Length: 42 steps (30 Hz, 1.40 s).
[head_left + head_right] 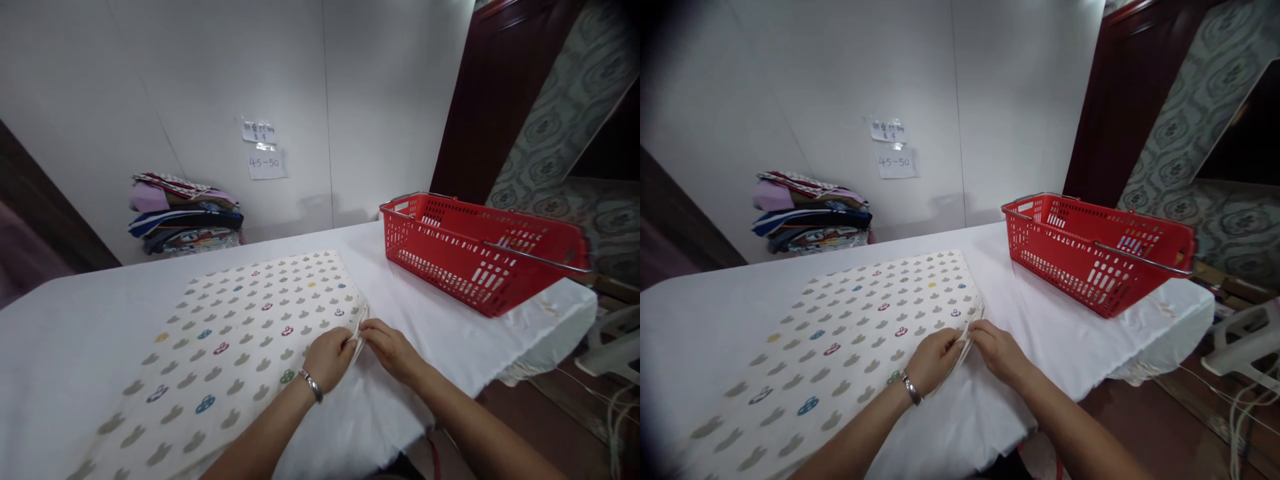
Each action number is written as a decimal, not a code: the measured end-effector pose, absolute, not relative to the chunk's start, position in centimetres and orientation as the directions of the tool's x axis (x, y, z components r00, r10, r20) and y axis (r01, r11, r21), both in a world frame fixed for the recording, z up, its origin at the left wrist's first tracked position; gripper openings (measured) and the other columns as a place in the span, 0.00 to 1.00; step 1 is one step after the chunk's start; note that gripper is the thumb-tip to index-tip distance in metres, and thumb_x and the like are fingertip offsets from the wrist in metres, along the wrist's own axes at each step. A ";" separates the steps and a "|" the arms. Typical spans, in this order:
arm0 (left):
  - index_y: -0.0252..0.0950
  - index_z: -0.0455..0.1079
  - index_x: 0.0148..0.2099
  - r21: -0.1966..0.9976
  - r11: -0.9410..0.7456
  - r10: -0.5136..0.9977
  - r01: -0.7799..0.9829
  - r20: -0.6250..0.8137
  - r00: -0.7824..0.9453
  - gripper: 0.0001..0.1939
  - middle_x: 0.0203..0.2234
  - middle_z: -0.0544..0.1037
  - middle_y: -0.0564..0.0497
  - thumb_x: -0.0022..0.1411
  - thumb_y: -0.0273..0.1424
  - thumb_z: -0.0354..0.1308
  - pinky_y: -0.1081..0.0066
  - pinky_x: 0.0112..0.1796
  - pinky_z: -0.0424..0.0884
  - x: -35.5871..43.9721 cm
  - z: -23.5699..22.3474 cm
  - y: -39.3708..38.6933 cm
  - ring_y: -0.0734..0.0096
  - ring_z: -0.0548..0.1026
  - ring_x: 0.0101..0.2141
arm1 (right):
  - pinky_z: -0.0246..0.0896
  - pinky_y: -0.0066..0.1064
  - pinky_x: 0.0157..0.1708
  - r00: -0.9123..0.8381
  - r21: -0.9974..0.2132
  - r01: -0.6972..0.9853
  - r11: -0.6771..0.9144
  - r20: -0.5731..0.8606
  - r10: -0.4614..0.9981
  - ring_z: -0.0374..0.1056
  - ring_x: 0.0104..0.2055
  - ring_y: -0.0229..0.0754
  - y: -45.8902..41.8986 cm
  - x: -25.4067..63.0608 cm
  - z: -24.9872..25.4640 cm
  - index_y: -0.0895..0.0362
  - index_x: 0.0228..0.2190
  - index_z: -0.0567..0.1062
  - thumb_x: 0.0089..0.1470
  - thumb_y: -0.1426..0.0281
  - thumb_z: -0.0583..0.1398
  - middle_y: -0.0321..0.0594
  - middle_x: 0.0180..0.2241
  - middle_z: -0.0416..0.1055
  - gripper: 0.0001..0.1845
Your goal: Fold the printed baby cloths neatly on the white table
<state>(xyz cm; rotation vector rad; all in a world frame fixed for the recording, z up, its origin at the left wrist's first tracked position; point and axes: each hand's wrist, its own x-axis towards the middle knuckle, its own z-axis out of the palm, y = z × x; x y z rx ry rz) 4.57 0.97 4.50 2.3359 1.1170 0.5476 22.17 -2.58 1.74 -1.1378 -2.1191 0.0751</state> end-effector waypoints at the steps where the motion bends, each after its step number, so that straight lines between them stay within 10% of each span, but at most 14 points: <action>1: 0.37 0.63 0.26 0.605 -0.530 0.805 0.594 0.140 0.576 0.12 0.22 0.68 0.54 0.59 0.33 0.44 0.73 0.28 0.57 4.6 4.5 1.0 0.73 0.65 0.26 | 0.66 0.31 0.39 -0.363 -0.361 0.701 0.615 0.561 0.743 0.64 0.44 0.40 -2.5 22.2 1.8 0.56 0.40 0.67 0.57 0.77 0.48 0.43 0.44 0.64 0.12; 24: 0.38 0.69 0.31 0.649 -0.502 0.829 0.572 0.173 0.531 0.15 0.26 0.72 0.53 0.61 0.34 0.42 0.73 0.32 0.60 4.2 5.1 1.3 0.72 0.68 0.30 | 0.66 0.32 0.36 -0.439 -0.305 0.744 0.594 0.447 0.780 0.66 0.41 0.42 -2.6 23.2 2.7 0.56 0.44 0.65 0.56 0.77 0.49 0.43 0.40 0.67 0.14; 33: 0.40 0.69 0.38 0.280 -0.651 0.759 0.705 0.241 0.605 0.13 0.29 0.70 0.50 0.63 0.33 0.42 0.71 0.31 0.60 5.2 5.1 0.7 0.69 0.67 0.33 | 0.66 0.29 0.32 -0.434 -0.265 0.761 0.593 0.472 0.768 0.66 0.40 0.41 -2.8 23.4 2.5 0.55 0.43 0.67 0.57 0.77 0.48 0.42 0.41 0.66 0.14; 42: 0.39 0.67 0.39 0.291 -0.694 0.715 0.658 0.179 0.676 0.13 0.32 0.70 0.49 0.62 0.30 0.41 0.70 0.32 0.62 5.1 4.6 -0.3 0.69 0.67 0.33 | 0.66 0.33 0.40 -0.451 -0.250 0.734 0.631 0.515 0.729 0.63 0.48 0.42 -2.8 23.8 1.6 0.54 0.44 0.67 0.57 0.77 0.48 0.43 0.51 0.62 0.16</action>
